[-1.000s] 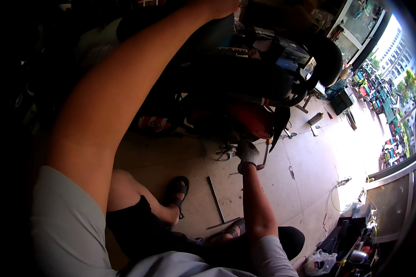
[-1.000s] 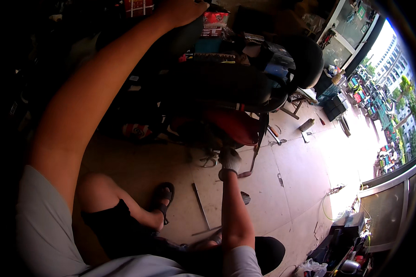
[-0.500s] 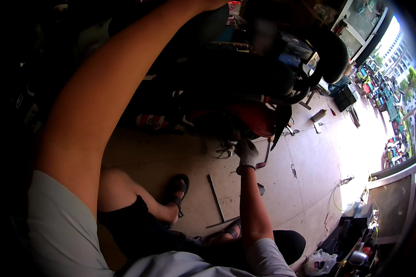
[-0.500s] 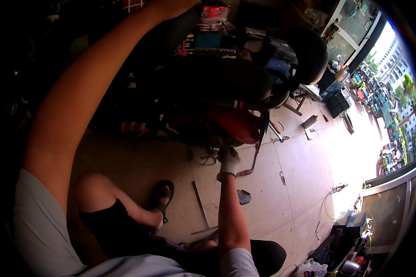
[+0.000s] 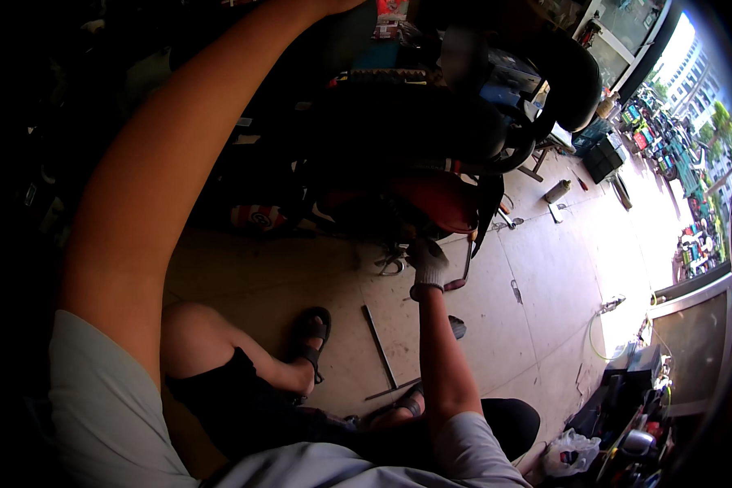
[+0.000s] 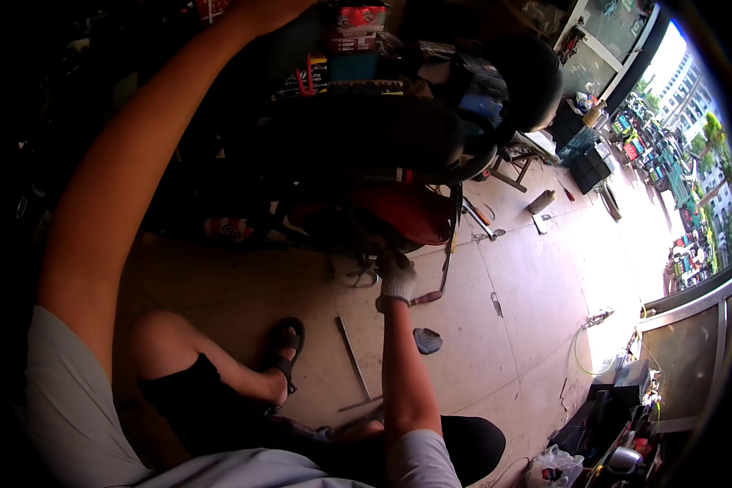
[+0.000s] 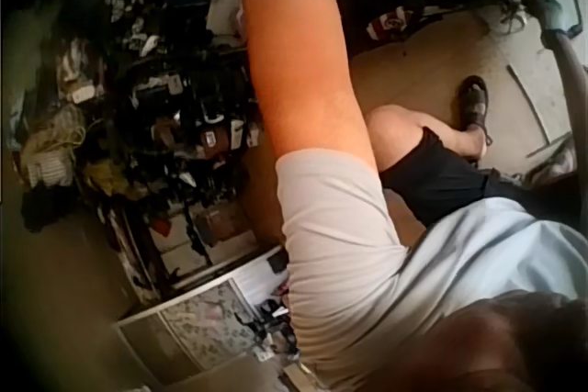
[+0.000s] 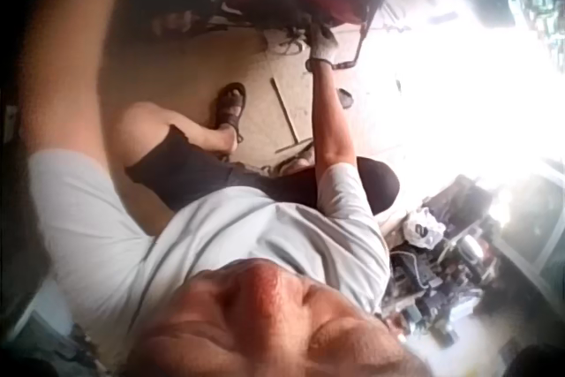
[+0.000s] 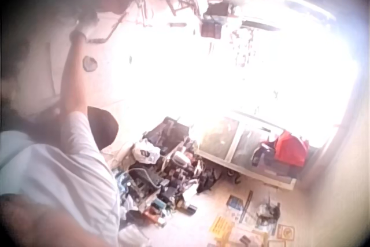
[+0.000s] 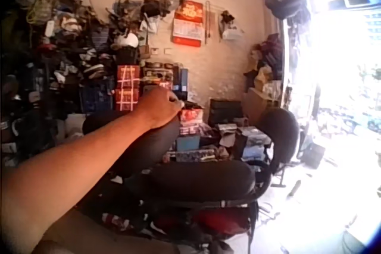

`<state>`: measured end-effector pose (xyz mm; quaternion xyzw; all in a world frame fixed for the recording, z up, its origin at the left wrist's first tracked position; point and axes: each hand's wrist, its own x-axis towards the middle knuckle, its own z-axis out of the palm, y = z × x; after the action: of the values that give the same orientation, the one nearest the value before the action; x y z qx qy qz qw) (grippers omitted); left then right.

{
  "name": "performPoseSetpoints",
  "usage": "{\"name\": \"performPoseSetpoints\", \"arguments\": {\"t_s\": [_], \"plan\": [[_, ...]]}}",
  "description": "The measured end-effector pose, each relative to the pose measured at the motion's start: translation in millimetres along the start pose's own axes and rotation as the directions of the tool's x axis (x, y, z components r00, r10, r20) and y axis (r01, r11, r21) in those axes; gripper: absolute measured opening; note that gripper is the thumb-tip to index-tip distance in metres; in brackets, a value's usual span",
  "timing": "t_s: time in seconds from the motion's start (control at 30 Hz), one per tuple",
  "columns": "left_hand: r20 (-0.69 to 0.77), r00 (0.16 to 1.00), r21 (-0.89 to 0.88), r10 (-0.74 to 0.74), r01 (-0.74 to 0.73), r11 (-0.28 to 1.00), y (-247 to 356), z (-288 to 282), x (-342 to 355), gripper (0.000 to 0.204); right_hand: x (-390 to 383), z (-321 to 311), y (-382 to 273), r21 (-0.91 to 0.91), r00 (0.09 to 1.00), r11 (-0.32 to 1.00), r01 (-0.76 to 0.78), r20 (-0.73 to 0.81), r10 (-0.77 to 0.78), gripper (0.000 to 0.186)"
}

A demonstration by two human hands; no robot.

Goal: The person works on the rear section of a motorcycle, using a T-handle wrench and a screwdriver to tighten or loosen components near the rear wheel and tail light.

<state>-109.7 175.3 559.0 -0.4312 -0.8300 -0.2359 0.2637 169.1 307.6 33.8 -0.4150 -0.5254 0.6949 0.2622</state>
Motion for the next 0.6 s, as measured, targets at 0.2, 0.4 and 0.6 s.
{"name": "performPoseSetpoints", "arguments": {"t_s": [0.2,0.4,0.6], "plan": [[-0.094,0.996,-0.154,-0.006,-0.009,0.988,-13,5,3,0.034,-6,-11,-13,-0.022,1.0,1.0,0.0,-0.019,-0.001,0.043],[0.017,0.999,-0.04,-0.031,0.032,0.999,-15,-7,8,0.035,-47,-29,20,-0.219,0.984,0.959,-0.18,-0.026,0.178,0.039],[-0.081,0.988,-0.015,0.128,-0.13,0.991,-9,9,3,0.038,-76,-172,121,-0.729,0.984,0.661,-0.176,-0.13,0.118,0.029]]}}
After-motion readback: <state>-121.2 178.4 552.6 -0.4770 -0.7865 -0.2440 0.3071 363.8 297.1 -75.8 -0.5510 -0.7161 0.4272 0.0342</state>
